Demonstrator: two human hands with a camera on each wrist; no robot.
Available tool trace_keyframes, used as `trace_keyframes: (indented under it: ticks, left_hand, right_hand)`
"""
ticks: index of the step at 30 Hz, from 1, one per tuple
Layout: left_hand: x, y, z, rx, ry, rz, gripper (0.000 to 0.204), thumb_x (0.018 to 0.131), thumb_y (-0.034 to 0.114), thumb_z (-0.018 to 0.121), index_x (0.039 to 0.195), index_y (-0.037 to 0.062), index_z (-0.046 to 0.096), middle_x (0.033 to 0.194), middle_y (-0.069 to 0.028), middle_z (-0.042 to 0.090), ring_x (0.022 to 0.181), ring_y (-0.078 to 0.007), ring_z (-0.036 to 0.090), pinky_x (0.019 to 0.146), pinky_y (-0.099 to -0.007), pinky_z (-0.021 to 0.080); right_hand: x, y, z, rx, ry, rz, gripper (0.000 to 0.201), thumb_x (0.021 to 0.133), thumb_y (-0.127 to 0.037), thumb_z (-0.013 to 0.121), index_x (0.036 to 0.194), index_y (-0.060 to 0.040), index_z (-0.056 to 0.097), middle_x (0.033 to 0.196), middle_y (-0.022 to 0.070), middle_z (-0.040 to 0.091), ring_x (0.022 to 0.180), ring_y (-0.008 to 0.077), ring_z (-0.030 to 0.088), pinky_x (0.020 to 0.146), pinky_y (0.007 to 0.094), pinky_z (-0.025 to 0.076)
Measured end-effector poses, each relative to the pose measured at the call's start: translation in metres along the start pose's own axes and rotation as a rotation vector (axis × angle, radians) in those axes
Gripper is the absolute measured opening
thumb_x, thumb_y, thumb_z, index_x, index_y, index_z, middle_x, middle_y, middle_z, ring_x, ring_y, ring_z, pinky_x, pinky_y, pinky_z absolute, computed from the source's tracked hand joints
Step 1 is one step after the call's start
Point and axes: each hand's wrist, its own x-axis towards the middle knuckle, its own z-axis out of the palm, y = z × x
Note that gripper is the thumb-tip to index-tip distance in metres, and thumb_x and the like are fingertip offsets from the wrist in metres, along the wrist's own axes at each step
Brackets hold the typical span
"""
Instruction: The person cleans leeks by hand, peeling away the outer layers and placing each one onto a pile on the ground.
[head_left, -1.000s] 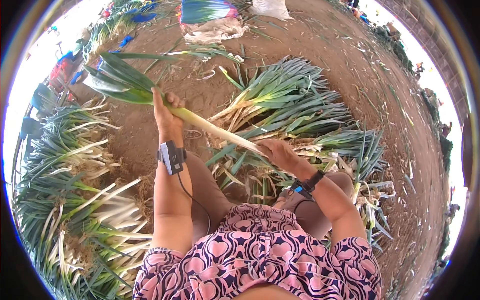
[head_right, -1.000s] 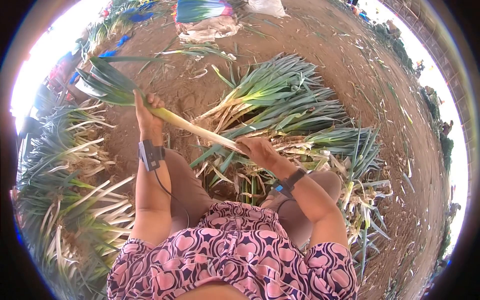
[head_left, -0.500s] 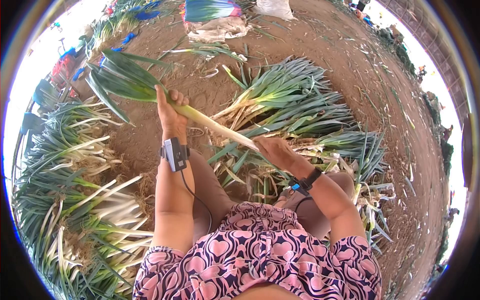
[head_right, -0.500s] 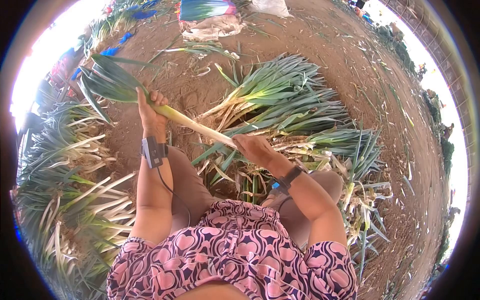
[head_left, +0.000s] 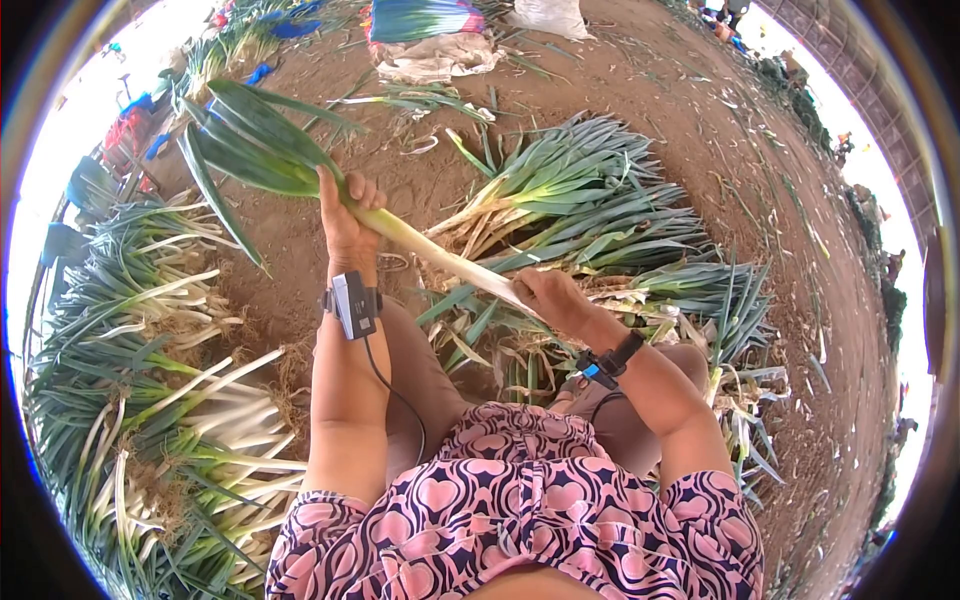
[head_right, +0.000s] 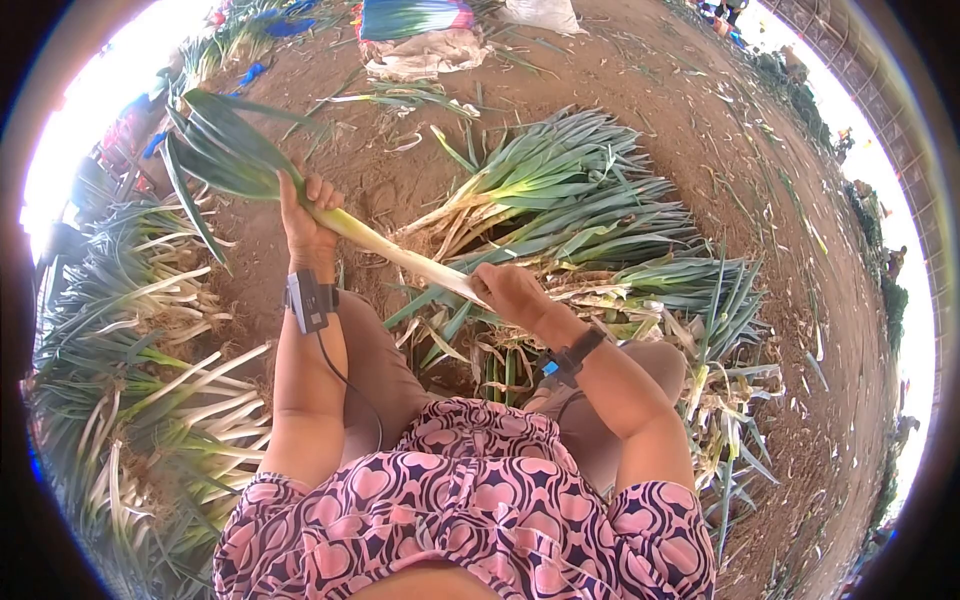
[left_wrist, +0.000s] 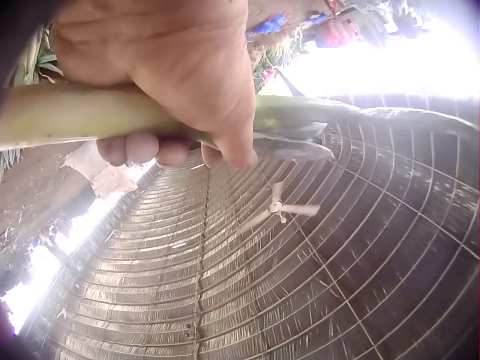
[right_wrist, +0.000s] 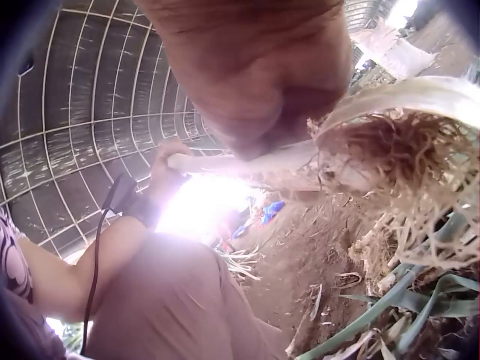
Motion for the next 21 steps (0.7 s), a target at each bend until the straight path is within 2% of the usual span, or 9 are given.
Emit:
trace_keyframes:
  ticks: [3, 6, 9, 12, 15, 18, 21]
  left_hand:
    - [0.001, 0.000, 0.001, -0.052, -0.128, -0.017, 0.043, 0.089, 0.048, 0.054, 0.119, 0.0187, 0.049, 0.059, 0.0047, 0.040, 0.050, -0.0067, 0.037, 0.050, -0.0233, 0.034]
    - [0.000, 0.001, 0.005, -0.131, -0.248, -0.055, 0.043, 0.089, 0.049, 0.052, 0.120, 0.0201, 0.050, 0.058, 0.0052, 0.040, 0.049, -0.0061, 0.036, 0.049, -0.0228, 0.034]
    - [0.001, 0.001, 0.004, -0.158, -0.362, -0.084, 0.042, 0.090, 0.050, 0.049, 0.121, 0.0212, 0.050, 0.058, 0.0056, 0.040, 0.048, -0.0057, 0.036, 0.050, -0.0228, 0.034]
    - [0.001, -0.001, 0.003, -0.219, -0.390, -0.075, 0.041, 0.091, 0.050, 0.046, 0.121, 0.0226, 0.053, 0.058, 0.0073, 0.037, 0.045, -0.0041, 0.034, 0.049, -0.0200, 0.035]
    - [-0.001, 0.000, 0.002, -0.212, -0.405, -0.070, 0.042, 0.090, 0.051, 0.047, 0.121, 0.0235, 0.054, 0.058, 0.0073, 0.037, 0.048, -0.0045, 0.034, 0.051, -0.0207, 0.036]
    - [-0.001, -0.001, 0.007, -0.222, -0.379, -0.093, 0.041, 0.088, 0.052, 0.051, 0.115, 0.0206, 0.056, 0.059, 0.0064, 0.037, 0.052, -0.0062, 0.035, 0.055, -0.0227, 0.036]
    - [-0.005, -0.005, 0.014, -0.096, -0.139, -0.059, 0.037, 0.083, 0.053, 0.059, 0.094, 0.0178, 0.051, 0.060, 0.0049, 0.038, 0.056, -0.0089, 0.036, 0.058, -0.0250, 0.034]
  right_hand:
    - [0.003, 0.011, 0.008, 0.050, 0.016, 0.042, 0.020, 0.088, -0.021, 0.051, 0.080, -0.0032, 0.055, 0.069, 0.0180, 0.060, 0.063, 0.0364, 0.059, 0.060, 0.0415, 0.047]
    - [0.004, 0.011, 0.004, 0.101, -0.083, 0.116, 0.024, 0.089, -0.021, 0.046, 0.084, -0.0002, 0.057, 0.072, 0.0176, 0.063, 0.065, 0.0309, 0.062, 0.062, 0.0388, 0.047]
    - [0.003, 0.008, -0.002, 0.424, -0.218, 0.314, 0.028, 0.090, -0.021, 0.043, 0.087, 0.0035, 0.058, 0.074, 0.0166, 0.065, 0.066, 0.0232, 0.064, 0.063, 0.0354, 0.048]
    - [-0.003, 0.032, 0.011, 0.578, -0.211, 0.451, 0.031, 0.089, -0.021, 0.042, 0.088, 0.0059, 0.058, 0.073, 0.0157, 0.065, 0.068, 0.0198, 0.064, 0.063, 0.0329, 0.048]
    - [-0.003, 0.044, 0.023, 0.755, -0.077, 0.642, 0.026, 0.090, -0.018, 0.042, 0.087, 0.0020, 0.058, 0.075, 0.0110, 0.063, 0.059, 0.0150, 0.057, 0.057, 0.0269, 0.045]
    - [-0.004, 0.055, 0.031, 0.441, 0.240, 0.622, 0.034, 0.088, -0.023, 0.043, 0.087, 0.0066, 0.058, 0.071, 0.0152, 0.063, 0.057, 0.0208, 0.059, 0.058, 0.0339, 0.048]
    - [-0.006, 0.060, 0.029, 0.974, 0.514, 0.772, 0.024, 0.090, -0.017, 0.039, 0.086, 0.0014, 0.054, 0.065, 0.0105, 0.055, 0.048, 0.0175, 0.052, 0.045, 0.0332, 0.044]
